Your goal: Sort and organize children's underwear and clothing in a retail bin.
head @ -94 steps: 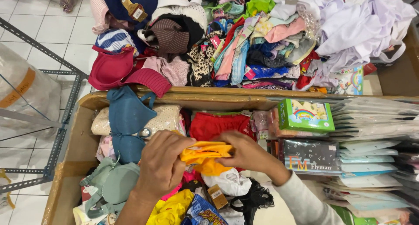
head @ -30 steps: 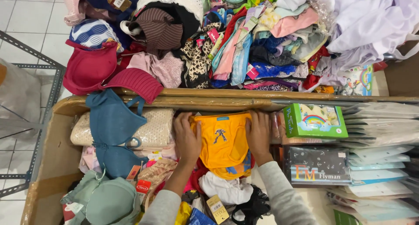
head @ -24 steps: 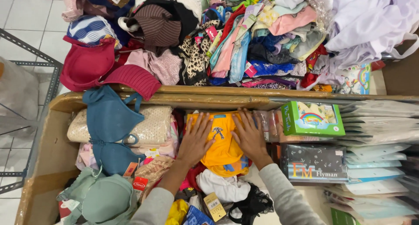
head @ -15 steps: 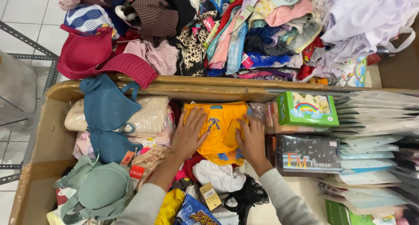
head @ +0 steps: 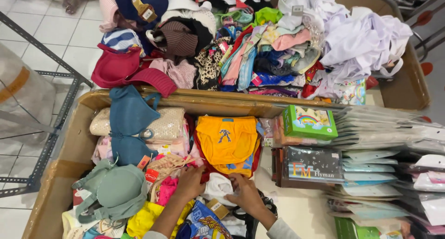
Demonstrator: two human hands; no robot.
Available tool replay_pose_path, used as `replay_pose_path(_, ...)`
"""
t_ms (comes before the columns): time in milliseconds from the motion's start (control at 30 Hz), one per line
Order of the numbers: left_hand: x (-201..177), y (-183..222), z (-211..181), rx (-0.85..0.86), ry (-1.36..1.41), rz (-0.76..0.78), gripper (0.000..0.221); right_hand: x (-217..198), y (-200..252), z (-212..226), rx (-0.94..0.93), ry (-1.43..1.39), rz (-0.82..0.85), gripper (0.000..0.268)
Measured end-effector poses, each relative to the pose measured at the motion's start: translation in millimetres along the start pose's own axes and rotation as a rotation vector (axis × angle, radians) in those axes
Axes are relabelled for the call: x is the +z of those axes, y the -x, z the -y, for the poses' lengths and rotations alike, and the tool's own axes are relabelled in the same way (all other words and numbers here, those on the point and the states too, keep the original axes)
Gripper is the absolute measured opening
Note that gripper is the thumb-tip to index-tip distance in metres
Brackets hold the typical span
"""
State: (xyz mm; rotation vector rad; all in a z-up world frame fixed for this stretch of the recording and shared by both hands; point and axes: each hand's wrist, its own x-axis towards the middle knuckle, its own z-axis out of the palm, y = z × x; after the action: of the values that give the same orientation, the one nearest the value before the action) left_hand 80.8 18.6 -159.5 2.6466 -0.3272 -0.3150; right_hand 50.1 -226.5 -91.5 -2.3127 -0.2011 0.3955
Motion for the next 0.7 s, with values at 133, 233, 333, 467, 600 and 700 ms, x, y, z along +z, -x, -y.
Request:
replay_pose_path(133,-16,13,-4,0.001,0.086,0.15,0.03,10,16,-19,-0.064,-0.328,0.094,0.046)
replay_pose_path(233,-31,30,-8,0.13,0.274,0.094,0.03,39,17,-76,0.017,-0.53,0.103,0.028)
replay_pose_path(333,-53,42,-19,0.219,0.582,0.163,0.032,37,18,-75,0.179,-0.669,0.099,0.028)
replay_pose_path(467,-111,50,-55,0.062,0.723,0.333,0.036,-34,25,15,0.133,-0.674,0.095,0.037)
replay_pose_path(600,-138,46,-85,0.086,0.632,0.184,0.051,-77,22,52,-0.102,-0.728,0.152,0.037)
replay_pose_path(700,-124,33,-84,0.184,0.733,0.075,0.037,-89,9,42,-0.255,-0.655,0.122,0.02)
